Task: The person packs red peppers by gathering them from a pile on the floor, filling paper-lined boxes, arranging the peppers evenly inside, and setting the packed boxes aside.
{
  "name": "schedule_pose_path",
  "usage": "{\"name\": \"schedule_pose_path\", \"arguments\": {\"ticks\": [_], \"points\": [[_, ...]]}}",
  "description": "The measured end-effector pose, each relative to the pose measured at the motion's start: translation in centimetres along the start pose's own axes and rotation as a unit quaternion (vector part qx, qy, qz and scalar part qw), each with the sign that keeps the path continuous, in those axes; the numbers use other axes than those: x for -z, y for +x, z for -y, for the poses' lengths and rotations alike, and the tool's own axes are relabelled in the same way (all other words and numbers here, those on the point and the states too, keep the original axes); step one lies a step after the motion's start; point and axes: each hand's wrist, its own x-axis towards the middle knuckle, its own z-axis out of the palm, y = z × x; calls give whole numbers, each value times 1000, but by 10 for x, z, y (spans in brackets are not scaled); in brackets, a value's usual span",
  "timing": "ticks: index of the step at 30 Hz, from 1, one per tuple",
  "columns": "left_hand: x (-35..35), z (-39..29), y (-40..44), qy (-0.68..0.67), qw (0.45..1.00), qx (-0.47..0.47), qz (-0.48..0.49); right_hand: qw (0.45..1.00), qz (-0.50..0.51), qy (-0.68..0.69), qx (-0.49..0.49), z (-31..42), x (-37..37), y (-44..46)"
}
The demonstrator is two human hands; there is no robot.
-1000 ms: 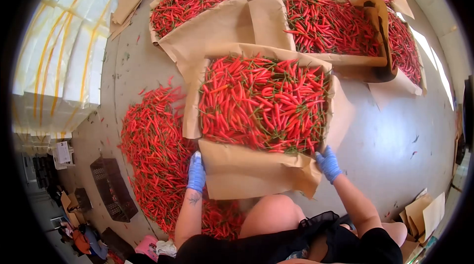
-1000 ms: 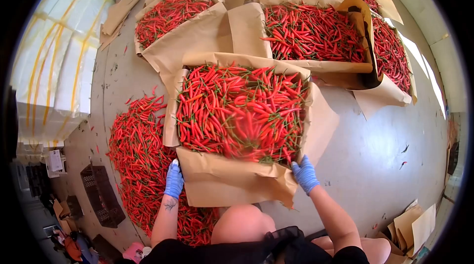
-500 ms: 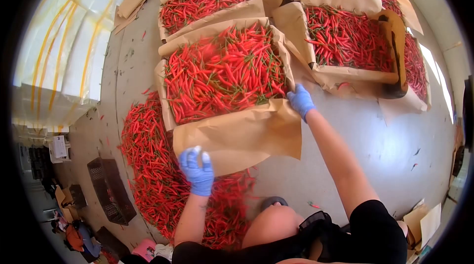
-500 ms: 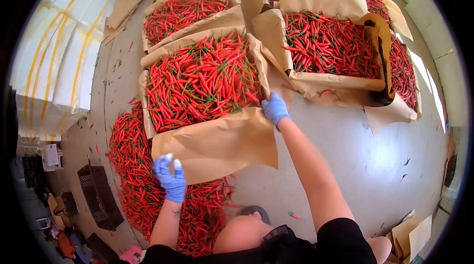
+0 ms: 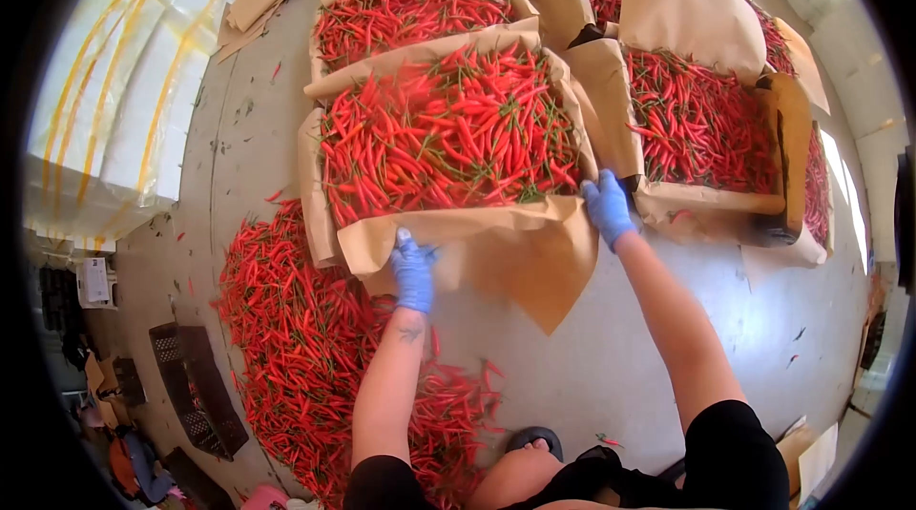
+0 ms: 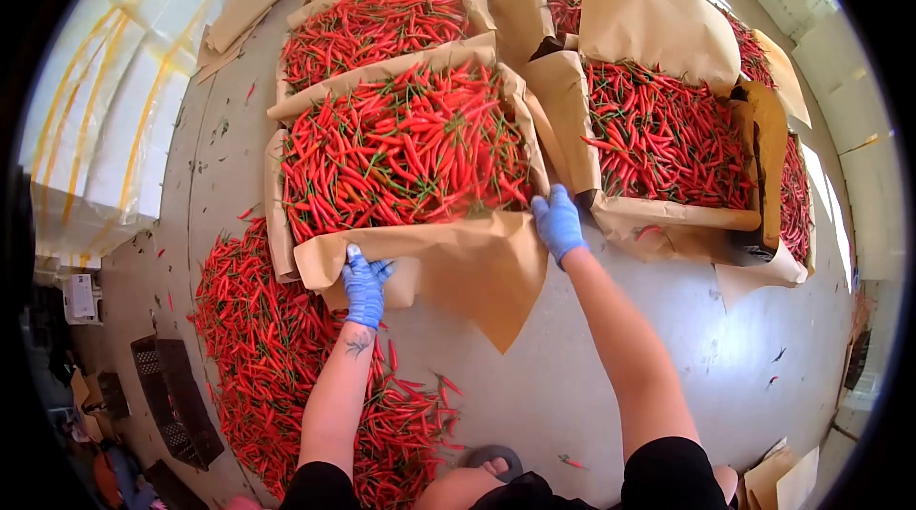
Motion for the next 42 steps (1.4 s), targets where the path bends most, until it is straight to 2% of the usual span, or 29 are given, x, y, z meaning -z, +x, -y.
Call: {"name": "schedule_pose_path", "arguments": {"ticks": [2,4,10,13,15,16,18,21,23,25,28,30,31,32,33,34,35,37,38,40,42], "points": [[-23,-12,18,-2,1000,17,19,1000,7,-18,6,10,-2,44],[-43,-15,38,-23,1000,-19,-4,999,16,-41,-11,23,-6,67],[-71,-44,134,-14,1000,10,2,993,16,-100,-56,73,-30,118],[-73,-50,161,10,1000,11,15,991,28,-90,-99,97,-34,122],[-79,-51,161,1,1000,-12,-24,987,42,-83,-129,101,-34,124],[-79,-51,161,2,1000,-6,-4,984,38,-73,-157,106,-27,116],[-76,-54,164,36,999,5,-3,987,12,-105,-123,89,-24,101],[-77,-62,149,58,997,36,17,997,-35,-74,-12,87,25,30],[-84,-76,132,29,998,58,2,998,41,-49,-18,79,76,-21],[-84,-81,126,13,998,66,7,991,130,-10,4,12,109,-38],[-96,-76,111,-61,992,107,-32,956,212,-132,-153,-34,189,-53],[-120,-90,82,-15,981,67,-179,952,184,-151,-193,-72,232,-48],[-137,-98,57,46,975,31,-215,947,176,-124,-239,-90,249,-40],[-145,-91,55,43,976,28,-214,943,170,-111,-265,-102,264,-34],[-151,-77,61,142,969,-99,-175,942,155,-87,-285,-110,277,-30],[-158,-75,55,241,935,-221,-136,939,145,-63,-305,-111,286,-27],[-167,-67,47,253,932,-246,-82,942,148,-64,-295,-112,293,-22],[-202,-54,-6,192,963,-182,55,936,138,20,-323,-109,303,-24],[-219,-48,-36,113,980,-87,135,936,142,23,-321,-116,305,-24],[-233,-4,-56,78,938,146,304,908,84,198,-359,-137,305,-19],[-270,28,-122,178,921,251,238,855,29,354,-379,-170,299,-1]]}}
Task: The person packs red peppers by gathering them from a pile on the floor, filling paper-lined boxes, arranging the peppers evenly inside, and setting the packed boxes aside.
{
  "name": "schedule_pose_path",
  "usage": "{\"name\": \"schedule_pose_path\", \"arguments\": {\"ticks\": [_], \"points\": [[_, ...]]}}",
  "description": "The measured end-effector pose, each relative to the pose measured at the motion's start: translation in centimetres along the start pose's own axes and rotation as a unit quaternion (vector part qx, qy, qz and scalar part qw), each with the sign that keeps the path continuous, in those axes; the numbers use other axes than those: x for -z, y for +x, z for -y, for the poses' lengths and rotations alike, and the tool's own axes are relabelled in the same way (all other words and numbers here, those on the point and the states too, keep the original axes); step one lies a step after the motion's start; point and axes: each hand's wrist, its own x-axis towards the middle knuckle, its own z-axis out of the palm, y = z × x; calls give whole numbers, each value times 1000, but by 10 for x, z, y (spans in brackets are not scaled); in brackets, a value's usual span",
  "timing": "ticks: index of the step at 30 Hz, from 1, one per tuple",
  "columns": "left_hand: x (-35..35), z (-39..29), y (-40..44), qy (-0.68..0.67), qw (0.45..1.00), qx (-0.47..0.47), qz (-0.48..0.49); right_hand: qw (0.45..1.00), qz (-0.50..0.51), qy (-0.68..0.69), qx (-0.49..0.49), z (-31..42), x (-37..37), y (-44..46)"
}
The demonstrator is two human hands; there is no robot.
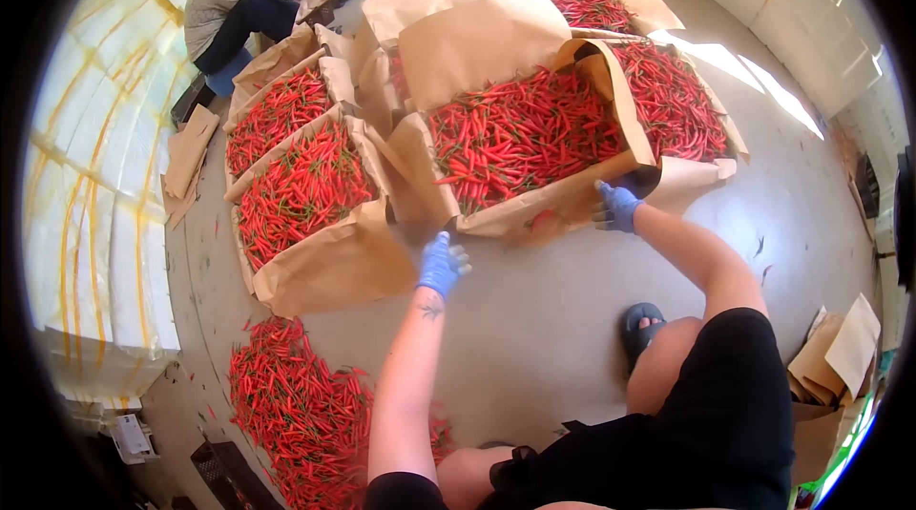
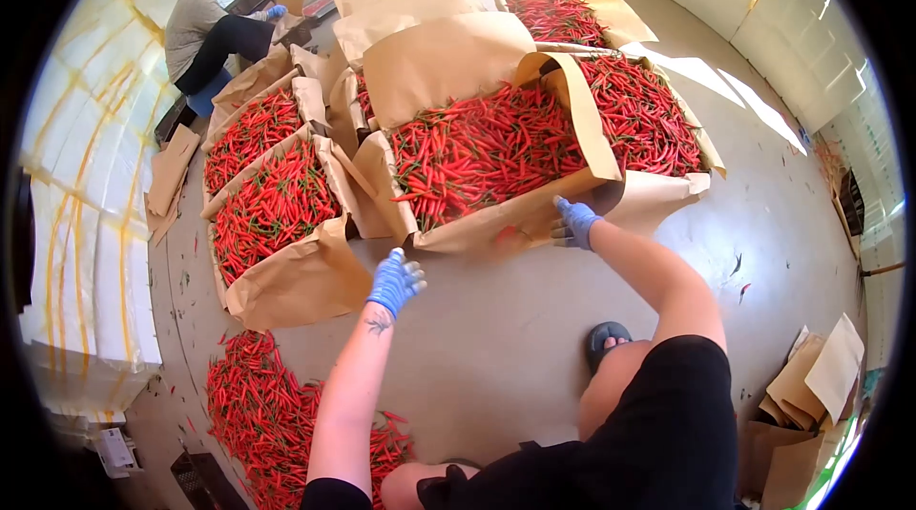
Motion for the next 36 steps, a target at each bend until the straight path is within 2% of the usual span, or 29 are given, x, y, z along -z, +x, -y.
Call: {"name": "schedule_pose_path", "arguments": {"ticks": [2,4,6,8,9,15,18,20,21,22,23,24,26,27,28,29,30,31,32,33,34,35,36], "points": [[-54,26,0,-48,996,71,30,996,-6,52,68,6,-2,10],[-95,40,18,-134,990,32,32,986,-33,108,126,19,1,40],[-117,47,50,-233,972,13,-17,991,-5,74,111,11,10,70],[-143,51,52,-198,965,-88,-147,984,0,136,116,10,3,69],[-154,47,49,-180,953,-107,-220,985,8,139,104,9,2,69],[-155,34,85,-175,915,-138,-335,988,24,142,52,35,-16,74],[-142,-14,128,-170,917,-173,-318,982,40,181,46,81,-57,90],[-116,-52,176,-125,922,-189,-313,962,122,239,42,106,-89,120],[-108,-79,188,-143,936,-188,-262,958,154,242,30,118,-109,136],[-85,-107,198,-138,967,-146,-156,952,185,244,19,133,-127,150],[-65,-132,208,-172,975,-96,-98,949,179,258,35,150,-148,159],[-64,-133,201,-171,975,-100,-105,945,175,273,47,165,-170,167],[-79,-130,160,-99,969,-224,25,932,171,316,51,187,-201,188],[-103,-120,127,-31,979,-201,7,936,175,304,42,199,-212,198],[-67,-80,149,-138,945,-168,246,940,177,290,39,211,-218,205],[-127,-68,72,18,983,-180,27,942,171,287,39,218,-224,208],[-132,-33,48,57,978,-199,6,943,161,287,42,223,-227,210],[-120,14,43,160,965,-204,-27,945,172,275,32,226,-230,216],[-121,57,26,82,973,-216,-15,945,171,277,36,222,-246,228],[-137,81,-3,-17,987,-158,-26,943,188,269,48,213,-257,247],[-144,105,-25,-33,991,-125,-31,944,187,266,60,203,-245,259],[-150,125,-39,-42,995,-89,-25,961,66,254,84,195,-238,212],[-154,144,-49,-33,997,-67,10,964,69,225,126,178,-231,198]]}}
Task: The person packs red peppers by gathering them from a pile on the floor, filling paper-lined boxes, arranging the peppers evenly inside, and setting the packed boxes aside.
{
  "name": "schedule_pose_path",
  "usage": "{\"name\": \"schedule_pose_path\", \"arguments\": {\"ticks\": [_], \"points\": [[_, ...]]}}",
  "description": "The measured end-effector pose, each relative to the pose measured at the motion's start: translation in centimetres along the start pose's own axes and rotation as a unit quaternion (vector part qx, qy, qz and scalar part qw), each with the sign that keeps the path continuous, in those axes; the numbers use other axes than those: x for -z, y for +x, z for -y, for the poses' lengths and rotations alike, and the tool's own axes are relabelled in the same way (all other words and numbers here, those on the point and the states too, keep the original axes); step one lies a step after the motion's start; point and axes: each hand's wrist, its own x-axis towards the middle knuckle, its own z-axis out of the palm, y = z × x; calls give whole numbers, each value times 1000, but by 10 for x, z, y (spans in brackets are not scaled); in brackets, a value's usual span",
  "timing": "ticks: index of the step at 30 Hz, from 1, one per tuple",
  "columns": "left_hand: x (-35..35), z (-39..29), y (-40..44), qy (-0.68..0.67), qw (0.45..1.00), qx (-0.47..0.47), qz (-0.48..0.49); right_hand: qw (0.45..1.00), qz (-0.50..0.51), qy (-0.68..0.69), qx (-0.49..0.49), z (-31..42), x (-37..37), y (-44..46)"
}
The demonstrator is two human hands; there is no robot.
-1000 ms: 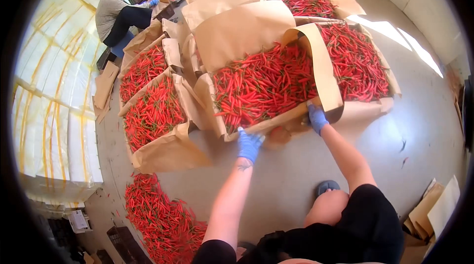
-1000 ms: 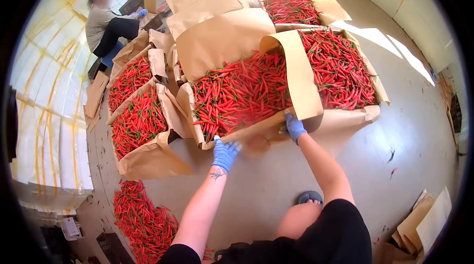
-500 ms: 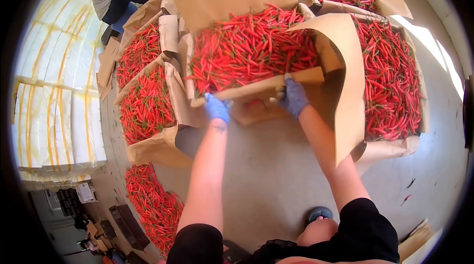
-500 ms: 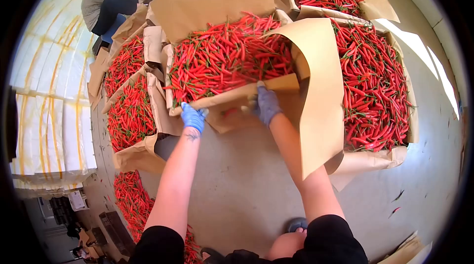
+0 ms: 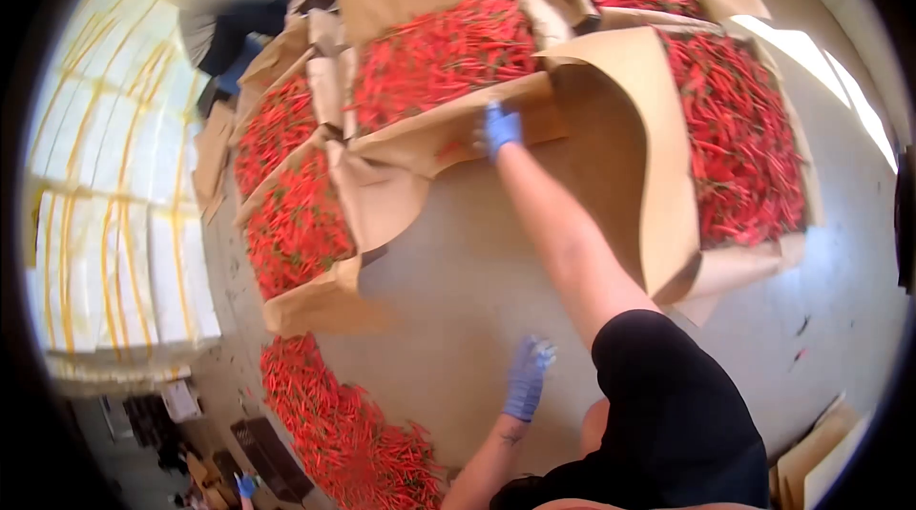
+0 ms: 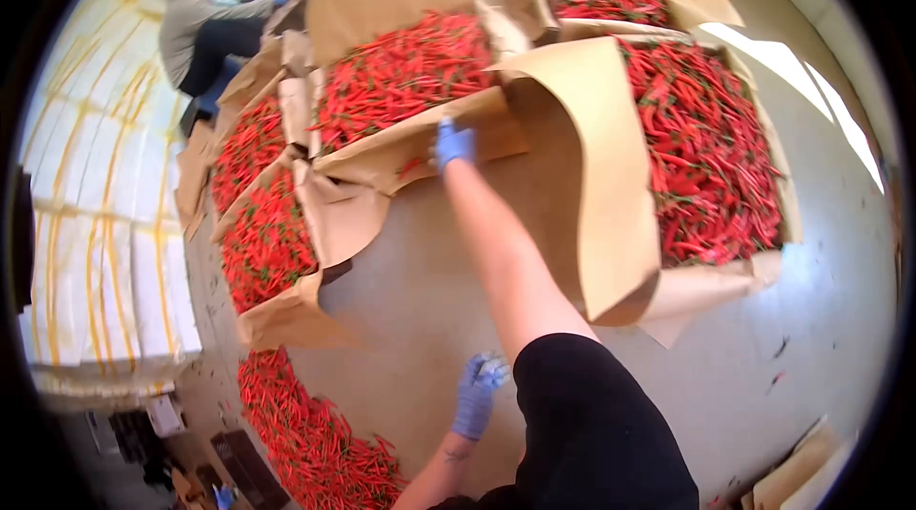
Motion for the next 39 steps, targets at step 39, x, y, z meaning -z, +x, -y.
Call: {"name": "schedule_pose_path", "arguments": {"ticks": [39], "points": [[-137,-86,93,270,927,-254,57,983,-159,-13,88,153,401,-113]]}}
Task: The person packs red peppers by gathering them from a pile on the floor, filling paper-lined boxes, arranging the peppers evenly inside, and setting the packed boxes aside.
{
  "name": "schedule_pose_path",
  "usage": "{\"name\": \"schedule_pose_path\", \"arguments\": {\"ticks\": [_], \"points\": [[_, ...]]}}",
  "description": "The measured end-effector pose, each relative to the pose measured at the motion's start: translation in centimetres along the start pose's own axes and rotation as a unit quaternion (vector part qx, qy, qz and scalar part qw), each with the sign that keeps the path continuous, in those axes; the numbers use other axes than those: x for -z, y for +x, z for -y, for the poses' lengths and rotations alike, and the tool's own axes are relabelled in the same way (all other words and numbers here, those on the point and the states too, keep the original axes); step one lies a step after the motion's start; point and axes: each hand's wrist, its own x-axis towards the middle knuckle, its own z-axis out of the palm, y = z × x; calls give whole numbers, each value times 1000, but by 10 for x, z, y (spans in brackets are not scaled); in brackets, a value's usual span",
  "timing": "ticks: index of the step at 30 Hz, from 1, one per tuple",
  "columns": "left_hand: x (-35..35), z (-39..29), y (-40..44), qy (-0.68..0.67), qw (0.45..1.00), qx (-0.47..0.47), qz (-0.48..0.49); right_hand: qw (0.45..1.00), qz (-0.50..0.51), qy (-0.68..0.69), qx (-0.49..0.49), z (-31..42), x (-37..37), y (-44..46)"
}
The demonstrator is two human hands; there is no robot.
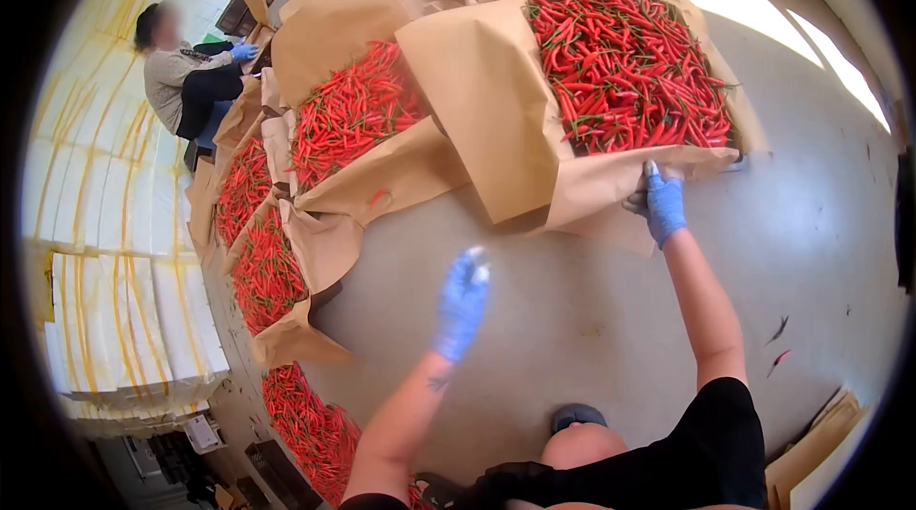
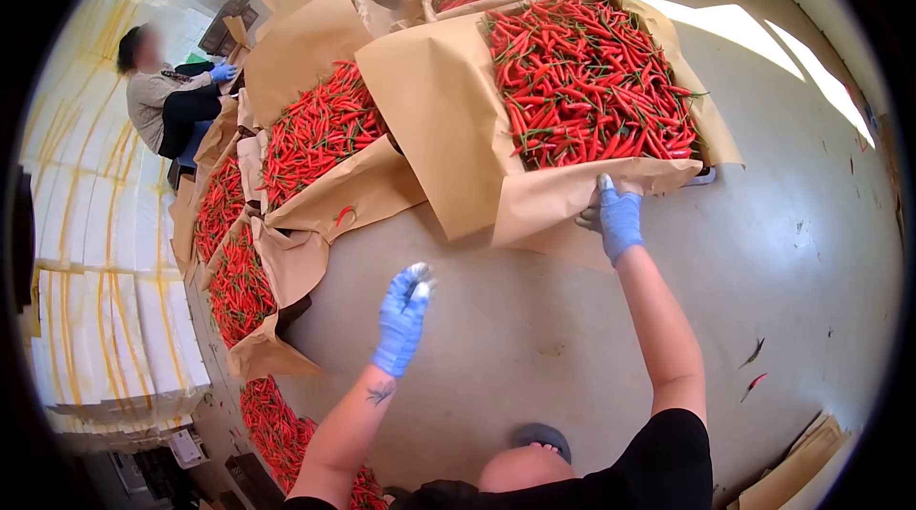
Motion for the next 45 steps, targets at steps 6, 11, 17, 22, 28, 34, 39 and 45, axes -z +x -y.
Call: {"name": "schedule_pose_path", "arguments": {"ticks": [6,11,17,22,28,34,39,45], "points": [[189,47,-141,350,898,264,32,994,73,72,45,54,-105,174],[259,-1,-278,324,863,377,-92,978,166,120,-32,46,-162,153],[292,-76,-392,283,853,437,-38,951,264,-153,47,-128,-127,-20],[325,-72,-487,123,888,333,-292,792,485,-358,-99,-196,-72,-183],[251,76,-645,138,836,290,-446,515,653,-554,-43,-276,-82,-287],[-9,183,-735,50,830,383,-402,-203,782,-565,171,-329,-72,-477],[-137,100,-745,-105,615,479,-617,-70,786,-613,32,-451,-49,-544],[-208,25,-886,156,300,639,-691,117,723,-676,-84,-608,-109,-621]]}}
